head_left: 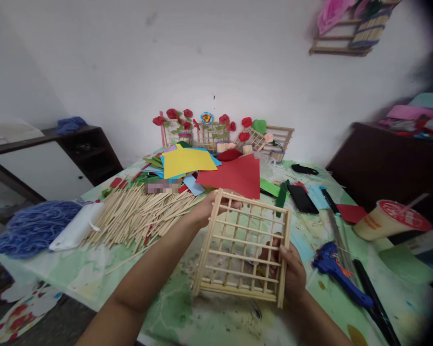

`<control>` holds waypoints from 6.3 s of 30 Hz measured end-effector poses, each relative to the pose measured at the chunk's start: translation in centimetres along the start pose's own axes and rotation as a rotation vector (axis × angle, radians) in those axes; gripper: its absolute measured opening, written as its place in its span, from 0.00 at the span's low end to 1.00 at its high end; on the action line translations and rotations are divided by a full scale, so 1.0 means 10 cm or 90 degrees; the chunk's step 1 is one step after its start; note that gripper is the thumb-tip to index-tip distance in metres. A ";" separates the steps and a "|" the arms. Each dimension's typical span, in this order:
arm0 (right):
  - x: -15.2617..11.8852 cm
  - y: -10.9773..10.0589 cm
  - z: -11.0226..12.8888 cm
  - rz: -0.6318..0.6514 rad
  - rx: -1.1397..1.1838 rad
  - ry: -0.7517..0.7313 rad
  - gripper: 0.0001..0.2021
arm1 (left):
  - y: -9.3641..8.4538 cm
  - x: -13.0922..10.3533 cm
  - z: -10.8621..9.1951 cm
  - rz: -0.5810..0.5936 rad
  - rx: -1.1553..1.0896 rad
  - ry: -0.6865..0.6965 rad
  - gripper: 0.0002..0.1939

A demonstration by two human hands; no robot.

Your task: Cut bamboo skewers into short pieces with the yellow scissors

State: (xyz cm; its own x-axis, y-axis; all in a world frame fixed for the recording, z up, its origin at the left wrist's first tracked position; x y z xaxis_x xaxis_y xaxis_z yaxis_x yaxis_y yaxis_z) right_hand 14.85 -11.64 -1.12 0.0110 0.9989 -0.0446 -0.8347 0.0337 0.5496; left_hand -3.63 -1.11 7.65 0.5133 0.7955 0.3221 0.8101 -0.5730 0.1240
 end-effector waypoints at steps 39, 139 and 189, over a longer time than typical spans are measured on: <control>0.36 -0.31 0.17 -0.173 -0.131 -0.172 0.12 | 0.05 0.12 0.49 -0.038 0.033 -0.097 0.14; 0.95 0.08 0.01 -0.033 -0.979 -0.261 0.37 | 0.08 -0.01 1.25 -0.279 -0.427 -0.214 0.20; 1.06 -0.03 -0.11 0.158 -1.000 -0.361 0.37 | 0.02 -0.01 1.18 -0.264 -0.378 -0.183 0.29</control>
State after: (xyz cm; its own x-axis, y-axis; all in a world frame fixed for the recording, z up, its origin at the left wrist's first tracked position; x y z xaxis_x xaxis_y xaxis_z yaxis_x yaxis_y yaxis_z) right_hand 14.56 -1.05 -2.66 -0.3044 0.8713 0.3850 -0.5443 0.1726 -0.8209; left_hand -0.18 1.01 -3.41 0.3201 0.9413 -0.1070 0.7067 -0.1620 0.6888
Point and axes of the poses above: each hand's wrist, its own x-axis towards the middle knuckle, its own y-axis out of the palm, z = x × y, the point moved 2 cm from there along x, towards the middle knuckle, and after that the axes turned 5 degrees about y, right-handed, at the moved point
